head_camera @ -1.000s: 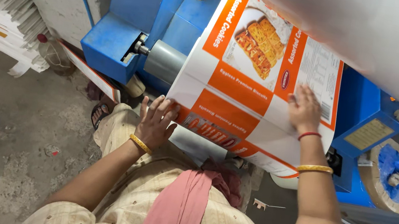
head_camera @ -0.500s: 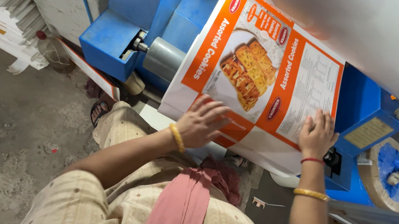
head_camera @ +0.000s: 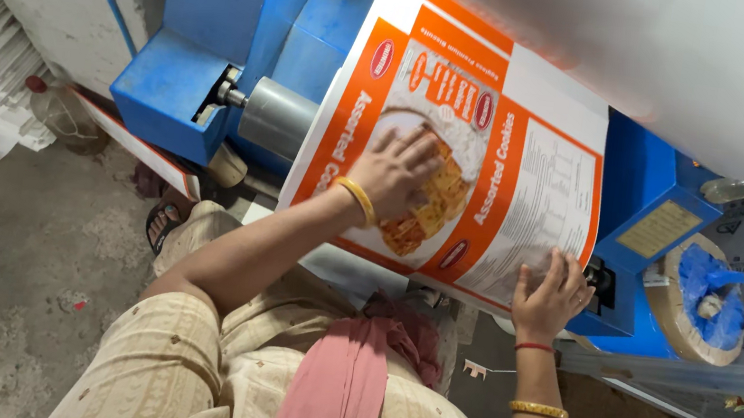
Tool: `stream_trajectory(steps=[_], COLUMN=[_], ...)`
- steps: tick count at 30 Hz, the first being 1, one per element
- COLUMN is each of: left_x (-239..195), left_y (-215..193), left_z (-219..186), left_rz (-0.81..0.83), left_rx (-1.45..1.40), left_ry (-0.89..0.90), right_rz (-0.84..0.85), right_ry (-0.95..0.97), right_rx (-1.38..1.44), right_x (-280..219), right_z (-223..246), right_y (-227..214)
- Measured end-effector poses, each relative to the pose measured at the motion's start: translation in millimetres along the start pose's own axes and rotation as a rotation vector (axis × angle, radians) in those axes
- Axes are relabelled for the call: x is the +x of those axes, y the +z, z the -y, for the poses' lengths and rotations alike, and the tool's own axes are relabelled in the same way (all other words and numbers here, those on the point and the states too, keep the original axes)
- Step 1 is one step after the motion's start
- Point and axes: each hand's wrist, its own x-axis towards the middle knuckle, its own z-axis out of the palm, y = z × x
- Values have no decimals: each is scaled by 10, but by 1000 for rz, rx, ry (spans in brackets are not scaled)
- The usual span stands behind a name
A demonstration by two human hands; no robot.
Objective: The person wraps a large roll of printed packaging material around a blue cylindrical machine, smoothing the surface with both hands. They briefly pause to handle a small pink box labeled 'Atta Biscuit' before resuming the wrapping process.
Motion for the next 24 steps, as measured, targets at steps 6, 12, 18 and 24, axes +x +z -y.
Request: stream_trajectory(steps=[6, 12, 18, 24], left_x=[-175, -463, -881, -1304], left_y=[-355, -279, -45, 59], left_z=[481, 879, 850, 708], left_rz=[83, -75, -316, -486], left_rx=[10, 38, 47, 27], left_ry=[-314, -421, -290, -187], right_rz=[26, 24, 210, 406], right_ry=[16, -256, -471, -504], right_rx=[-8, 139, 259, 124], right_x=[87, 418, 630, 1020], right_z=[58, 906, 1927, 2068], right_y=[91, 267, 173, 359])
